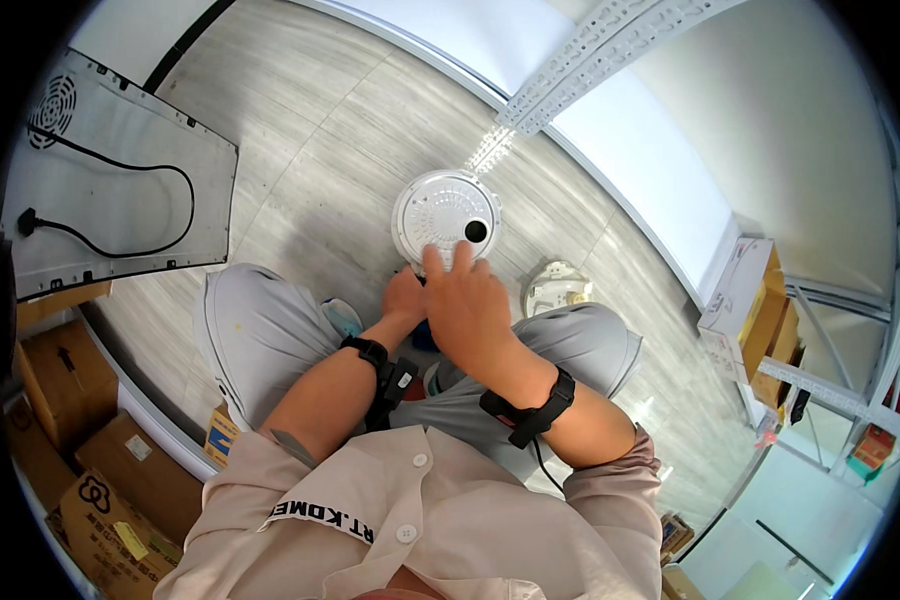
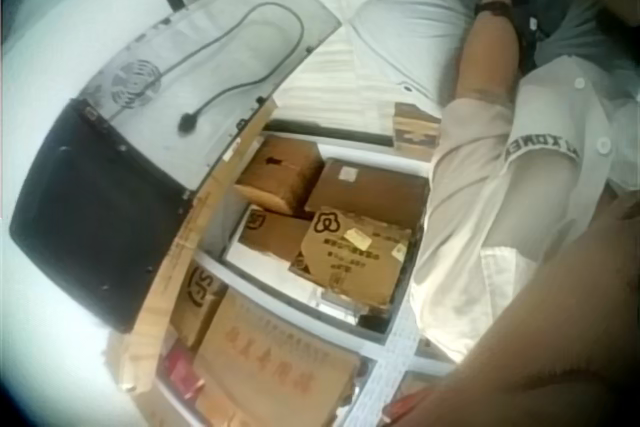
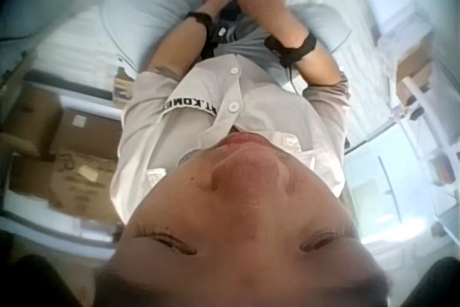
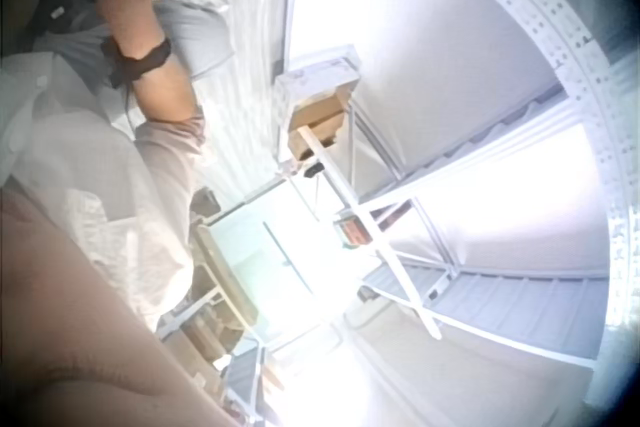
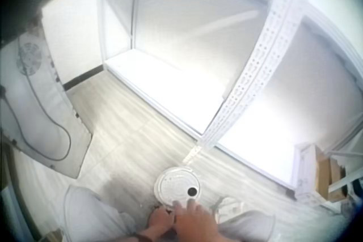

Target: The person sits on the floor and uses a screwdriver to remove screws from a white circular light fixture. After removing the screws, the person lifts the cover to reveal the internal components.

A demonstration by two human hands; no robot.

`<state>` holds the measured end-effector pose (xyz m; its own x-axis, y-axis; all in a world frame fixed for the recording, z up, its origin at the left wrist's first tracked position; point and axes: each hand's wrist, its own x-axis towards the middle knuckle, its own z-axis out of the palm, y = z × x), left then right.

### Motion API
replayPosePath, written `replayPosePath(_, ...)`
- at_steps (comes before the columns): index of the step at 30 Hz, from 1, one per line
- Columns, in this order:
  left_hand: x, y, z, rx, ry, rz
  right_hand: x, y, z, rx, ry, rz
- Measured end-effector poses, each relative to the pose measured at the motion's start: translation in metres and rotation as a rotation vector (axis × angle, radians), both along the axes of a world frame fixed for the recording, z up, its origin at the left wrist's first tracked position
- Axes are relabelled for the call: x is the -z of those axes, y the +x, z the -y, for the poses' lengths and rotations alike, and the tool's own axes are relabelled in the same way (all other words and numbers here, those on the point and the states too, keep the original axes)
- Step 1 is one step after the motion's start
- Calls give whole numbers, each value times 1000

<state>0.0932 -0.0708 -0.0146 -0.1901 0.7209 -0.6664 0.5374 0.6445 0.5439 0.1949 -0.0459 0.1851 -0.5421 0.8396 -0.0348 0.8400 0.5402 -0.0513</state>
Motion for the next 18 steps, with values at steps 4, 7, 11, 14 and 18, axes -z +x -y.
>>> replayPosePath(4, 54, 6, 6, 86, 120, -52, 11, -4, 5, -57, -1, -72)
replayPosePath(7, 55, 4, 8, 53, 108, -45, 5, -8, 2, 46, -103, 68)
replayPosePath(11, 3, -1, -4, -41, 0, 17, 6, -6, -10, 115, -179, 134)
replayPosePath(14, 2, -3, 0, -11, 63, 39, -1, -9, -7, 135, -110, 67)
replayPosePath(18, 63, 4, 6, 111, 147, -60, 4, -6, 2, -17, -10, -25)
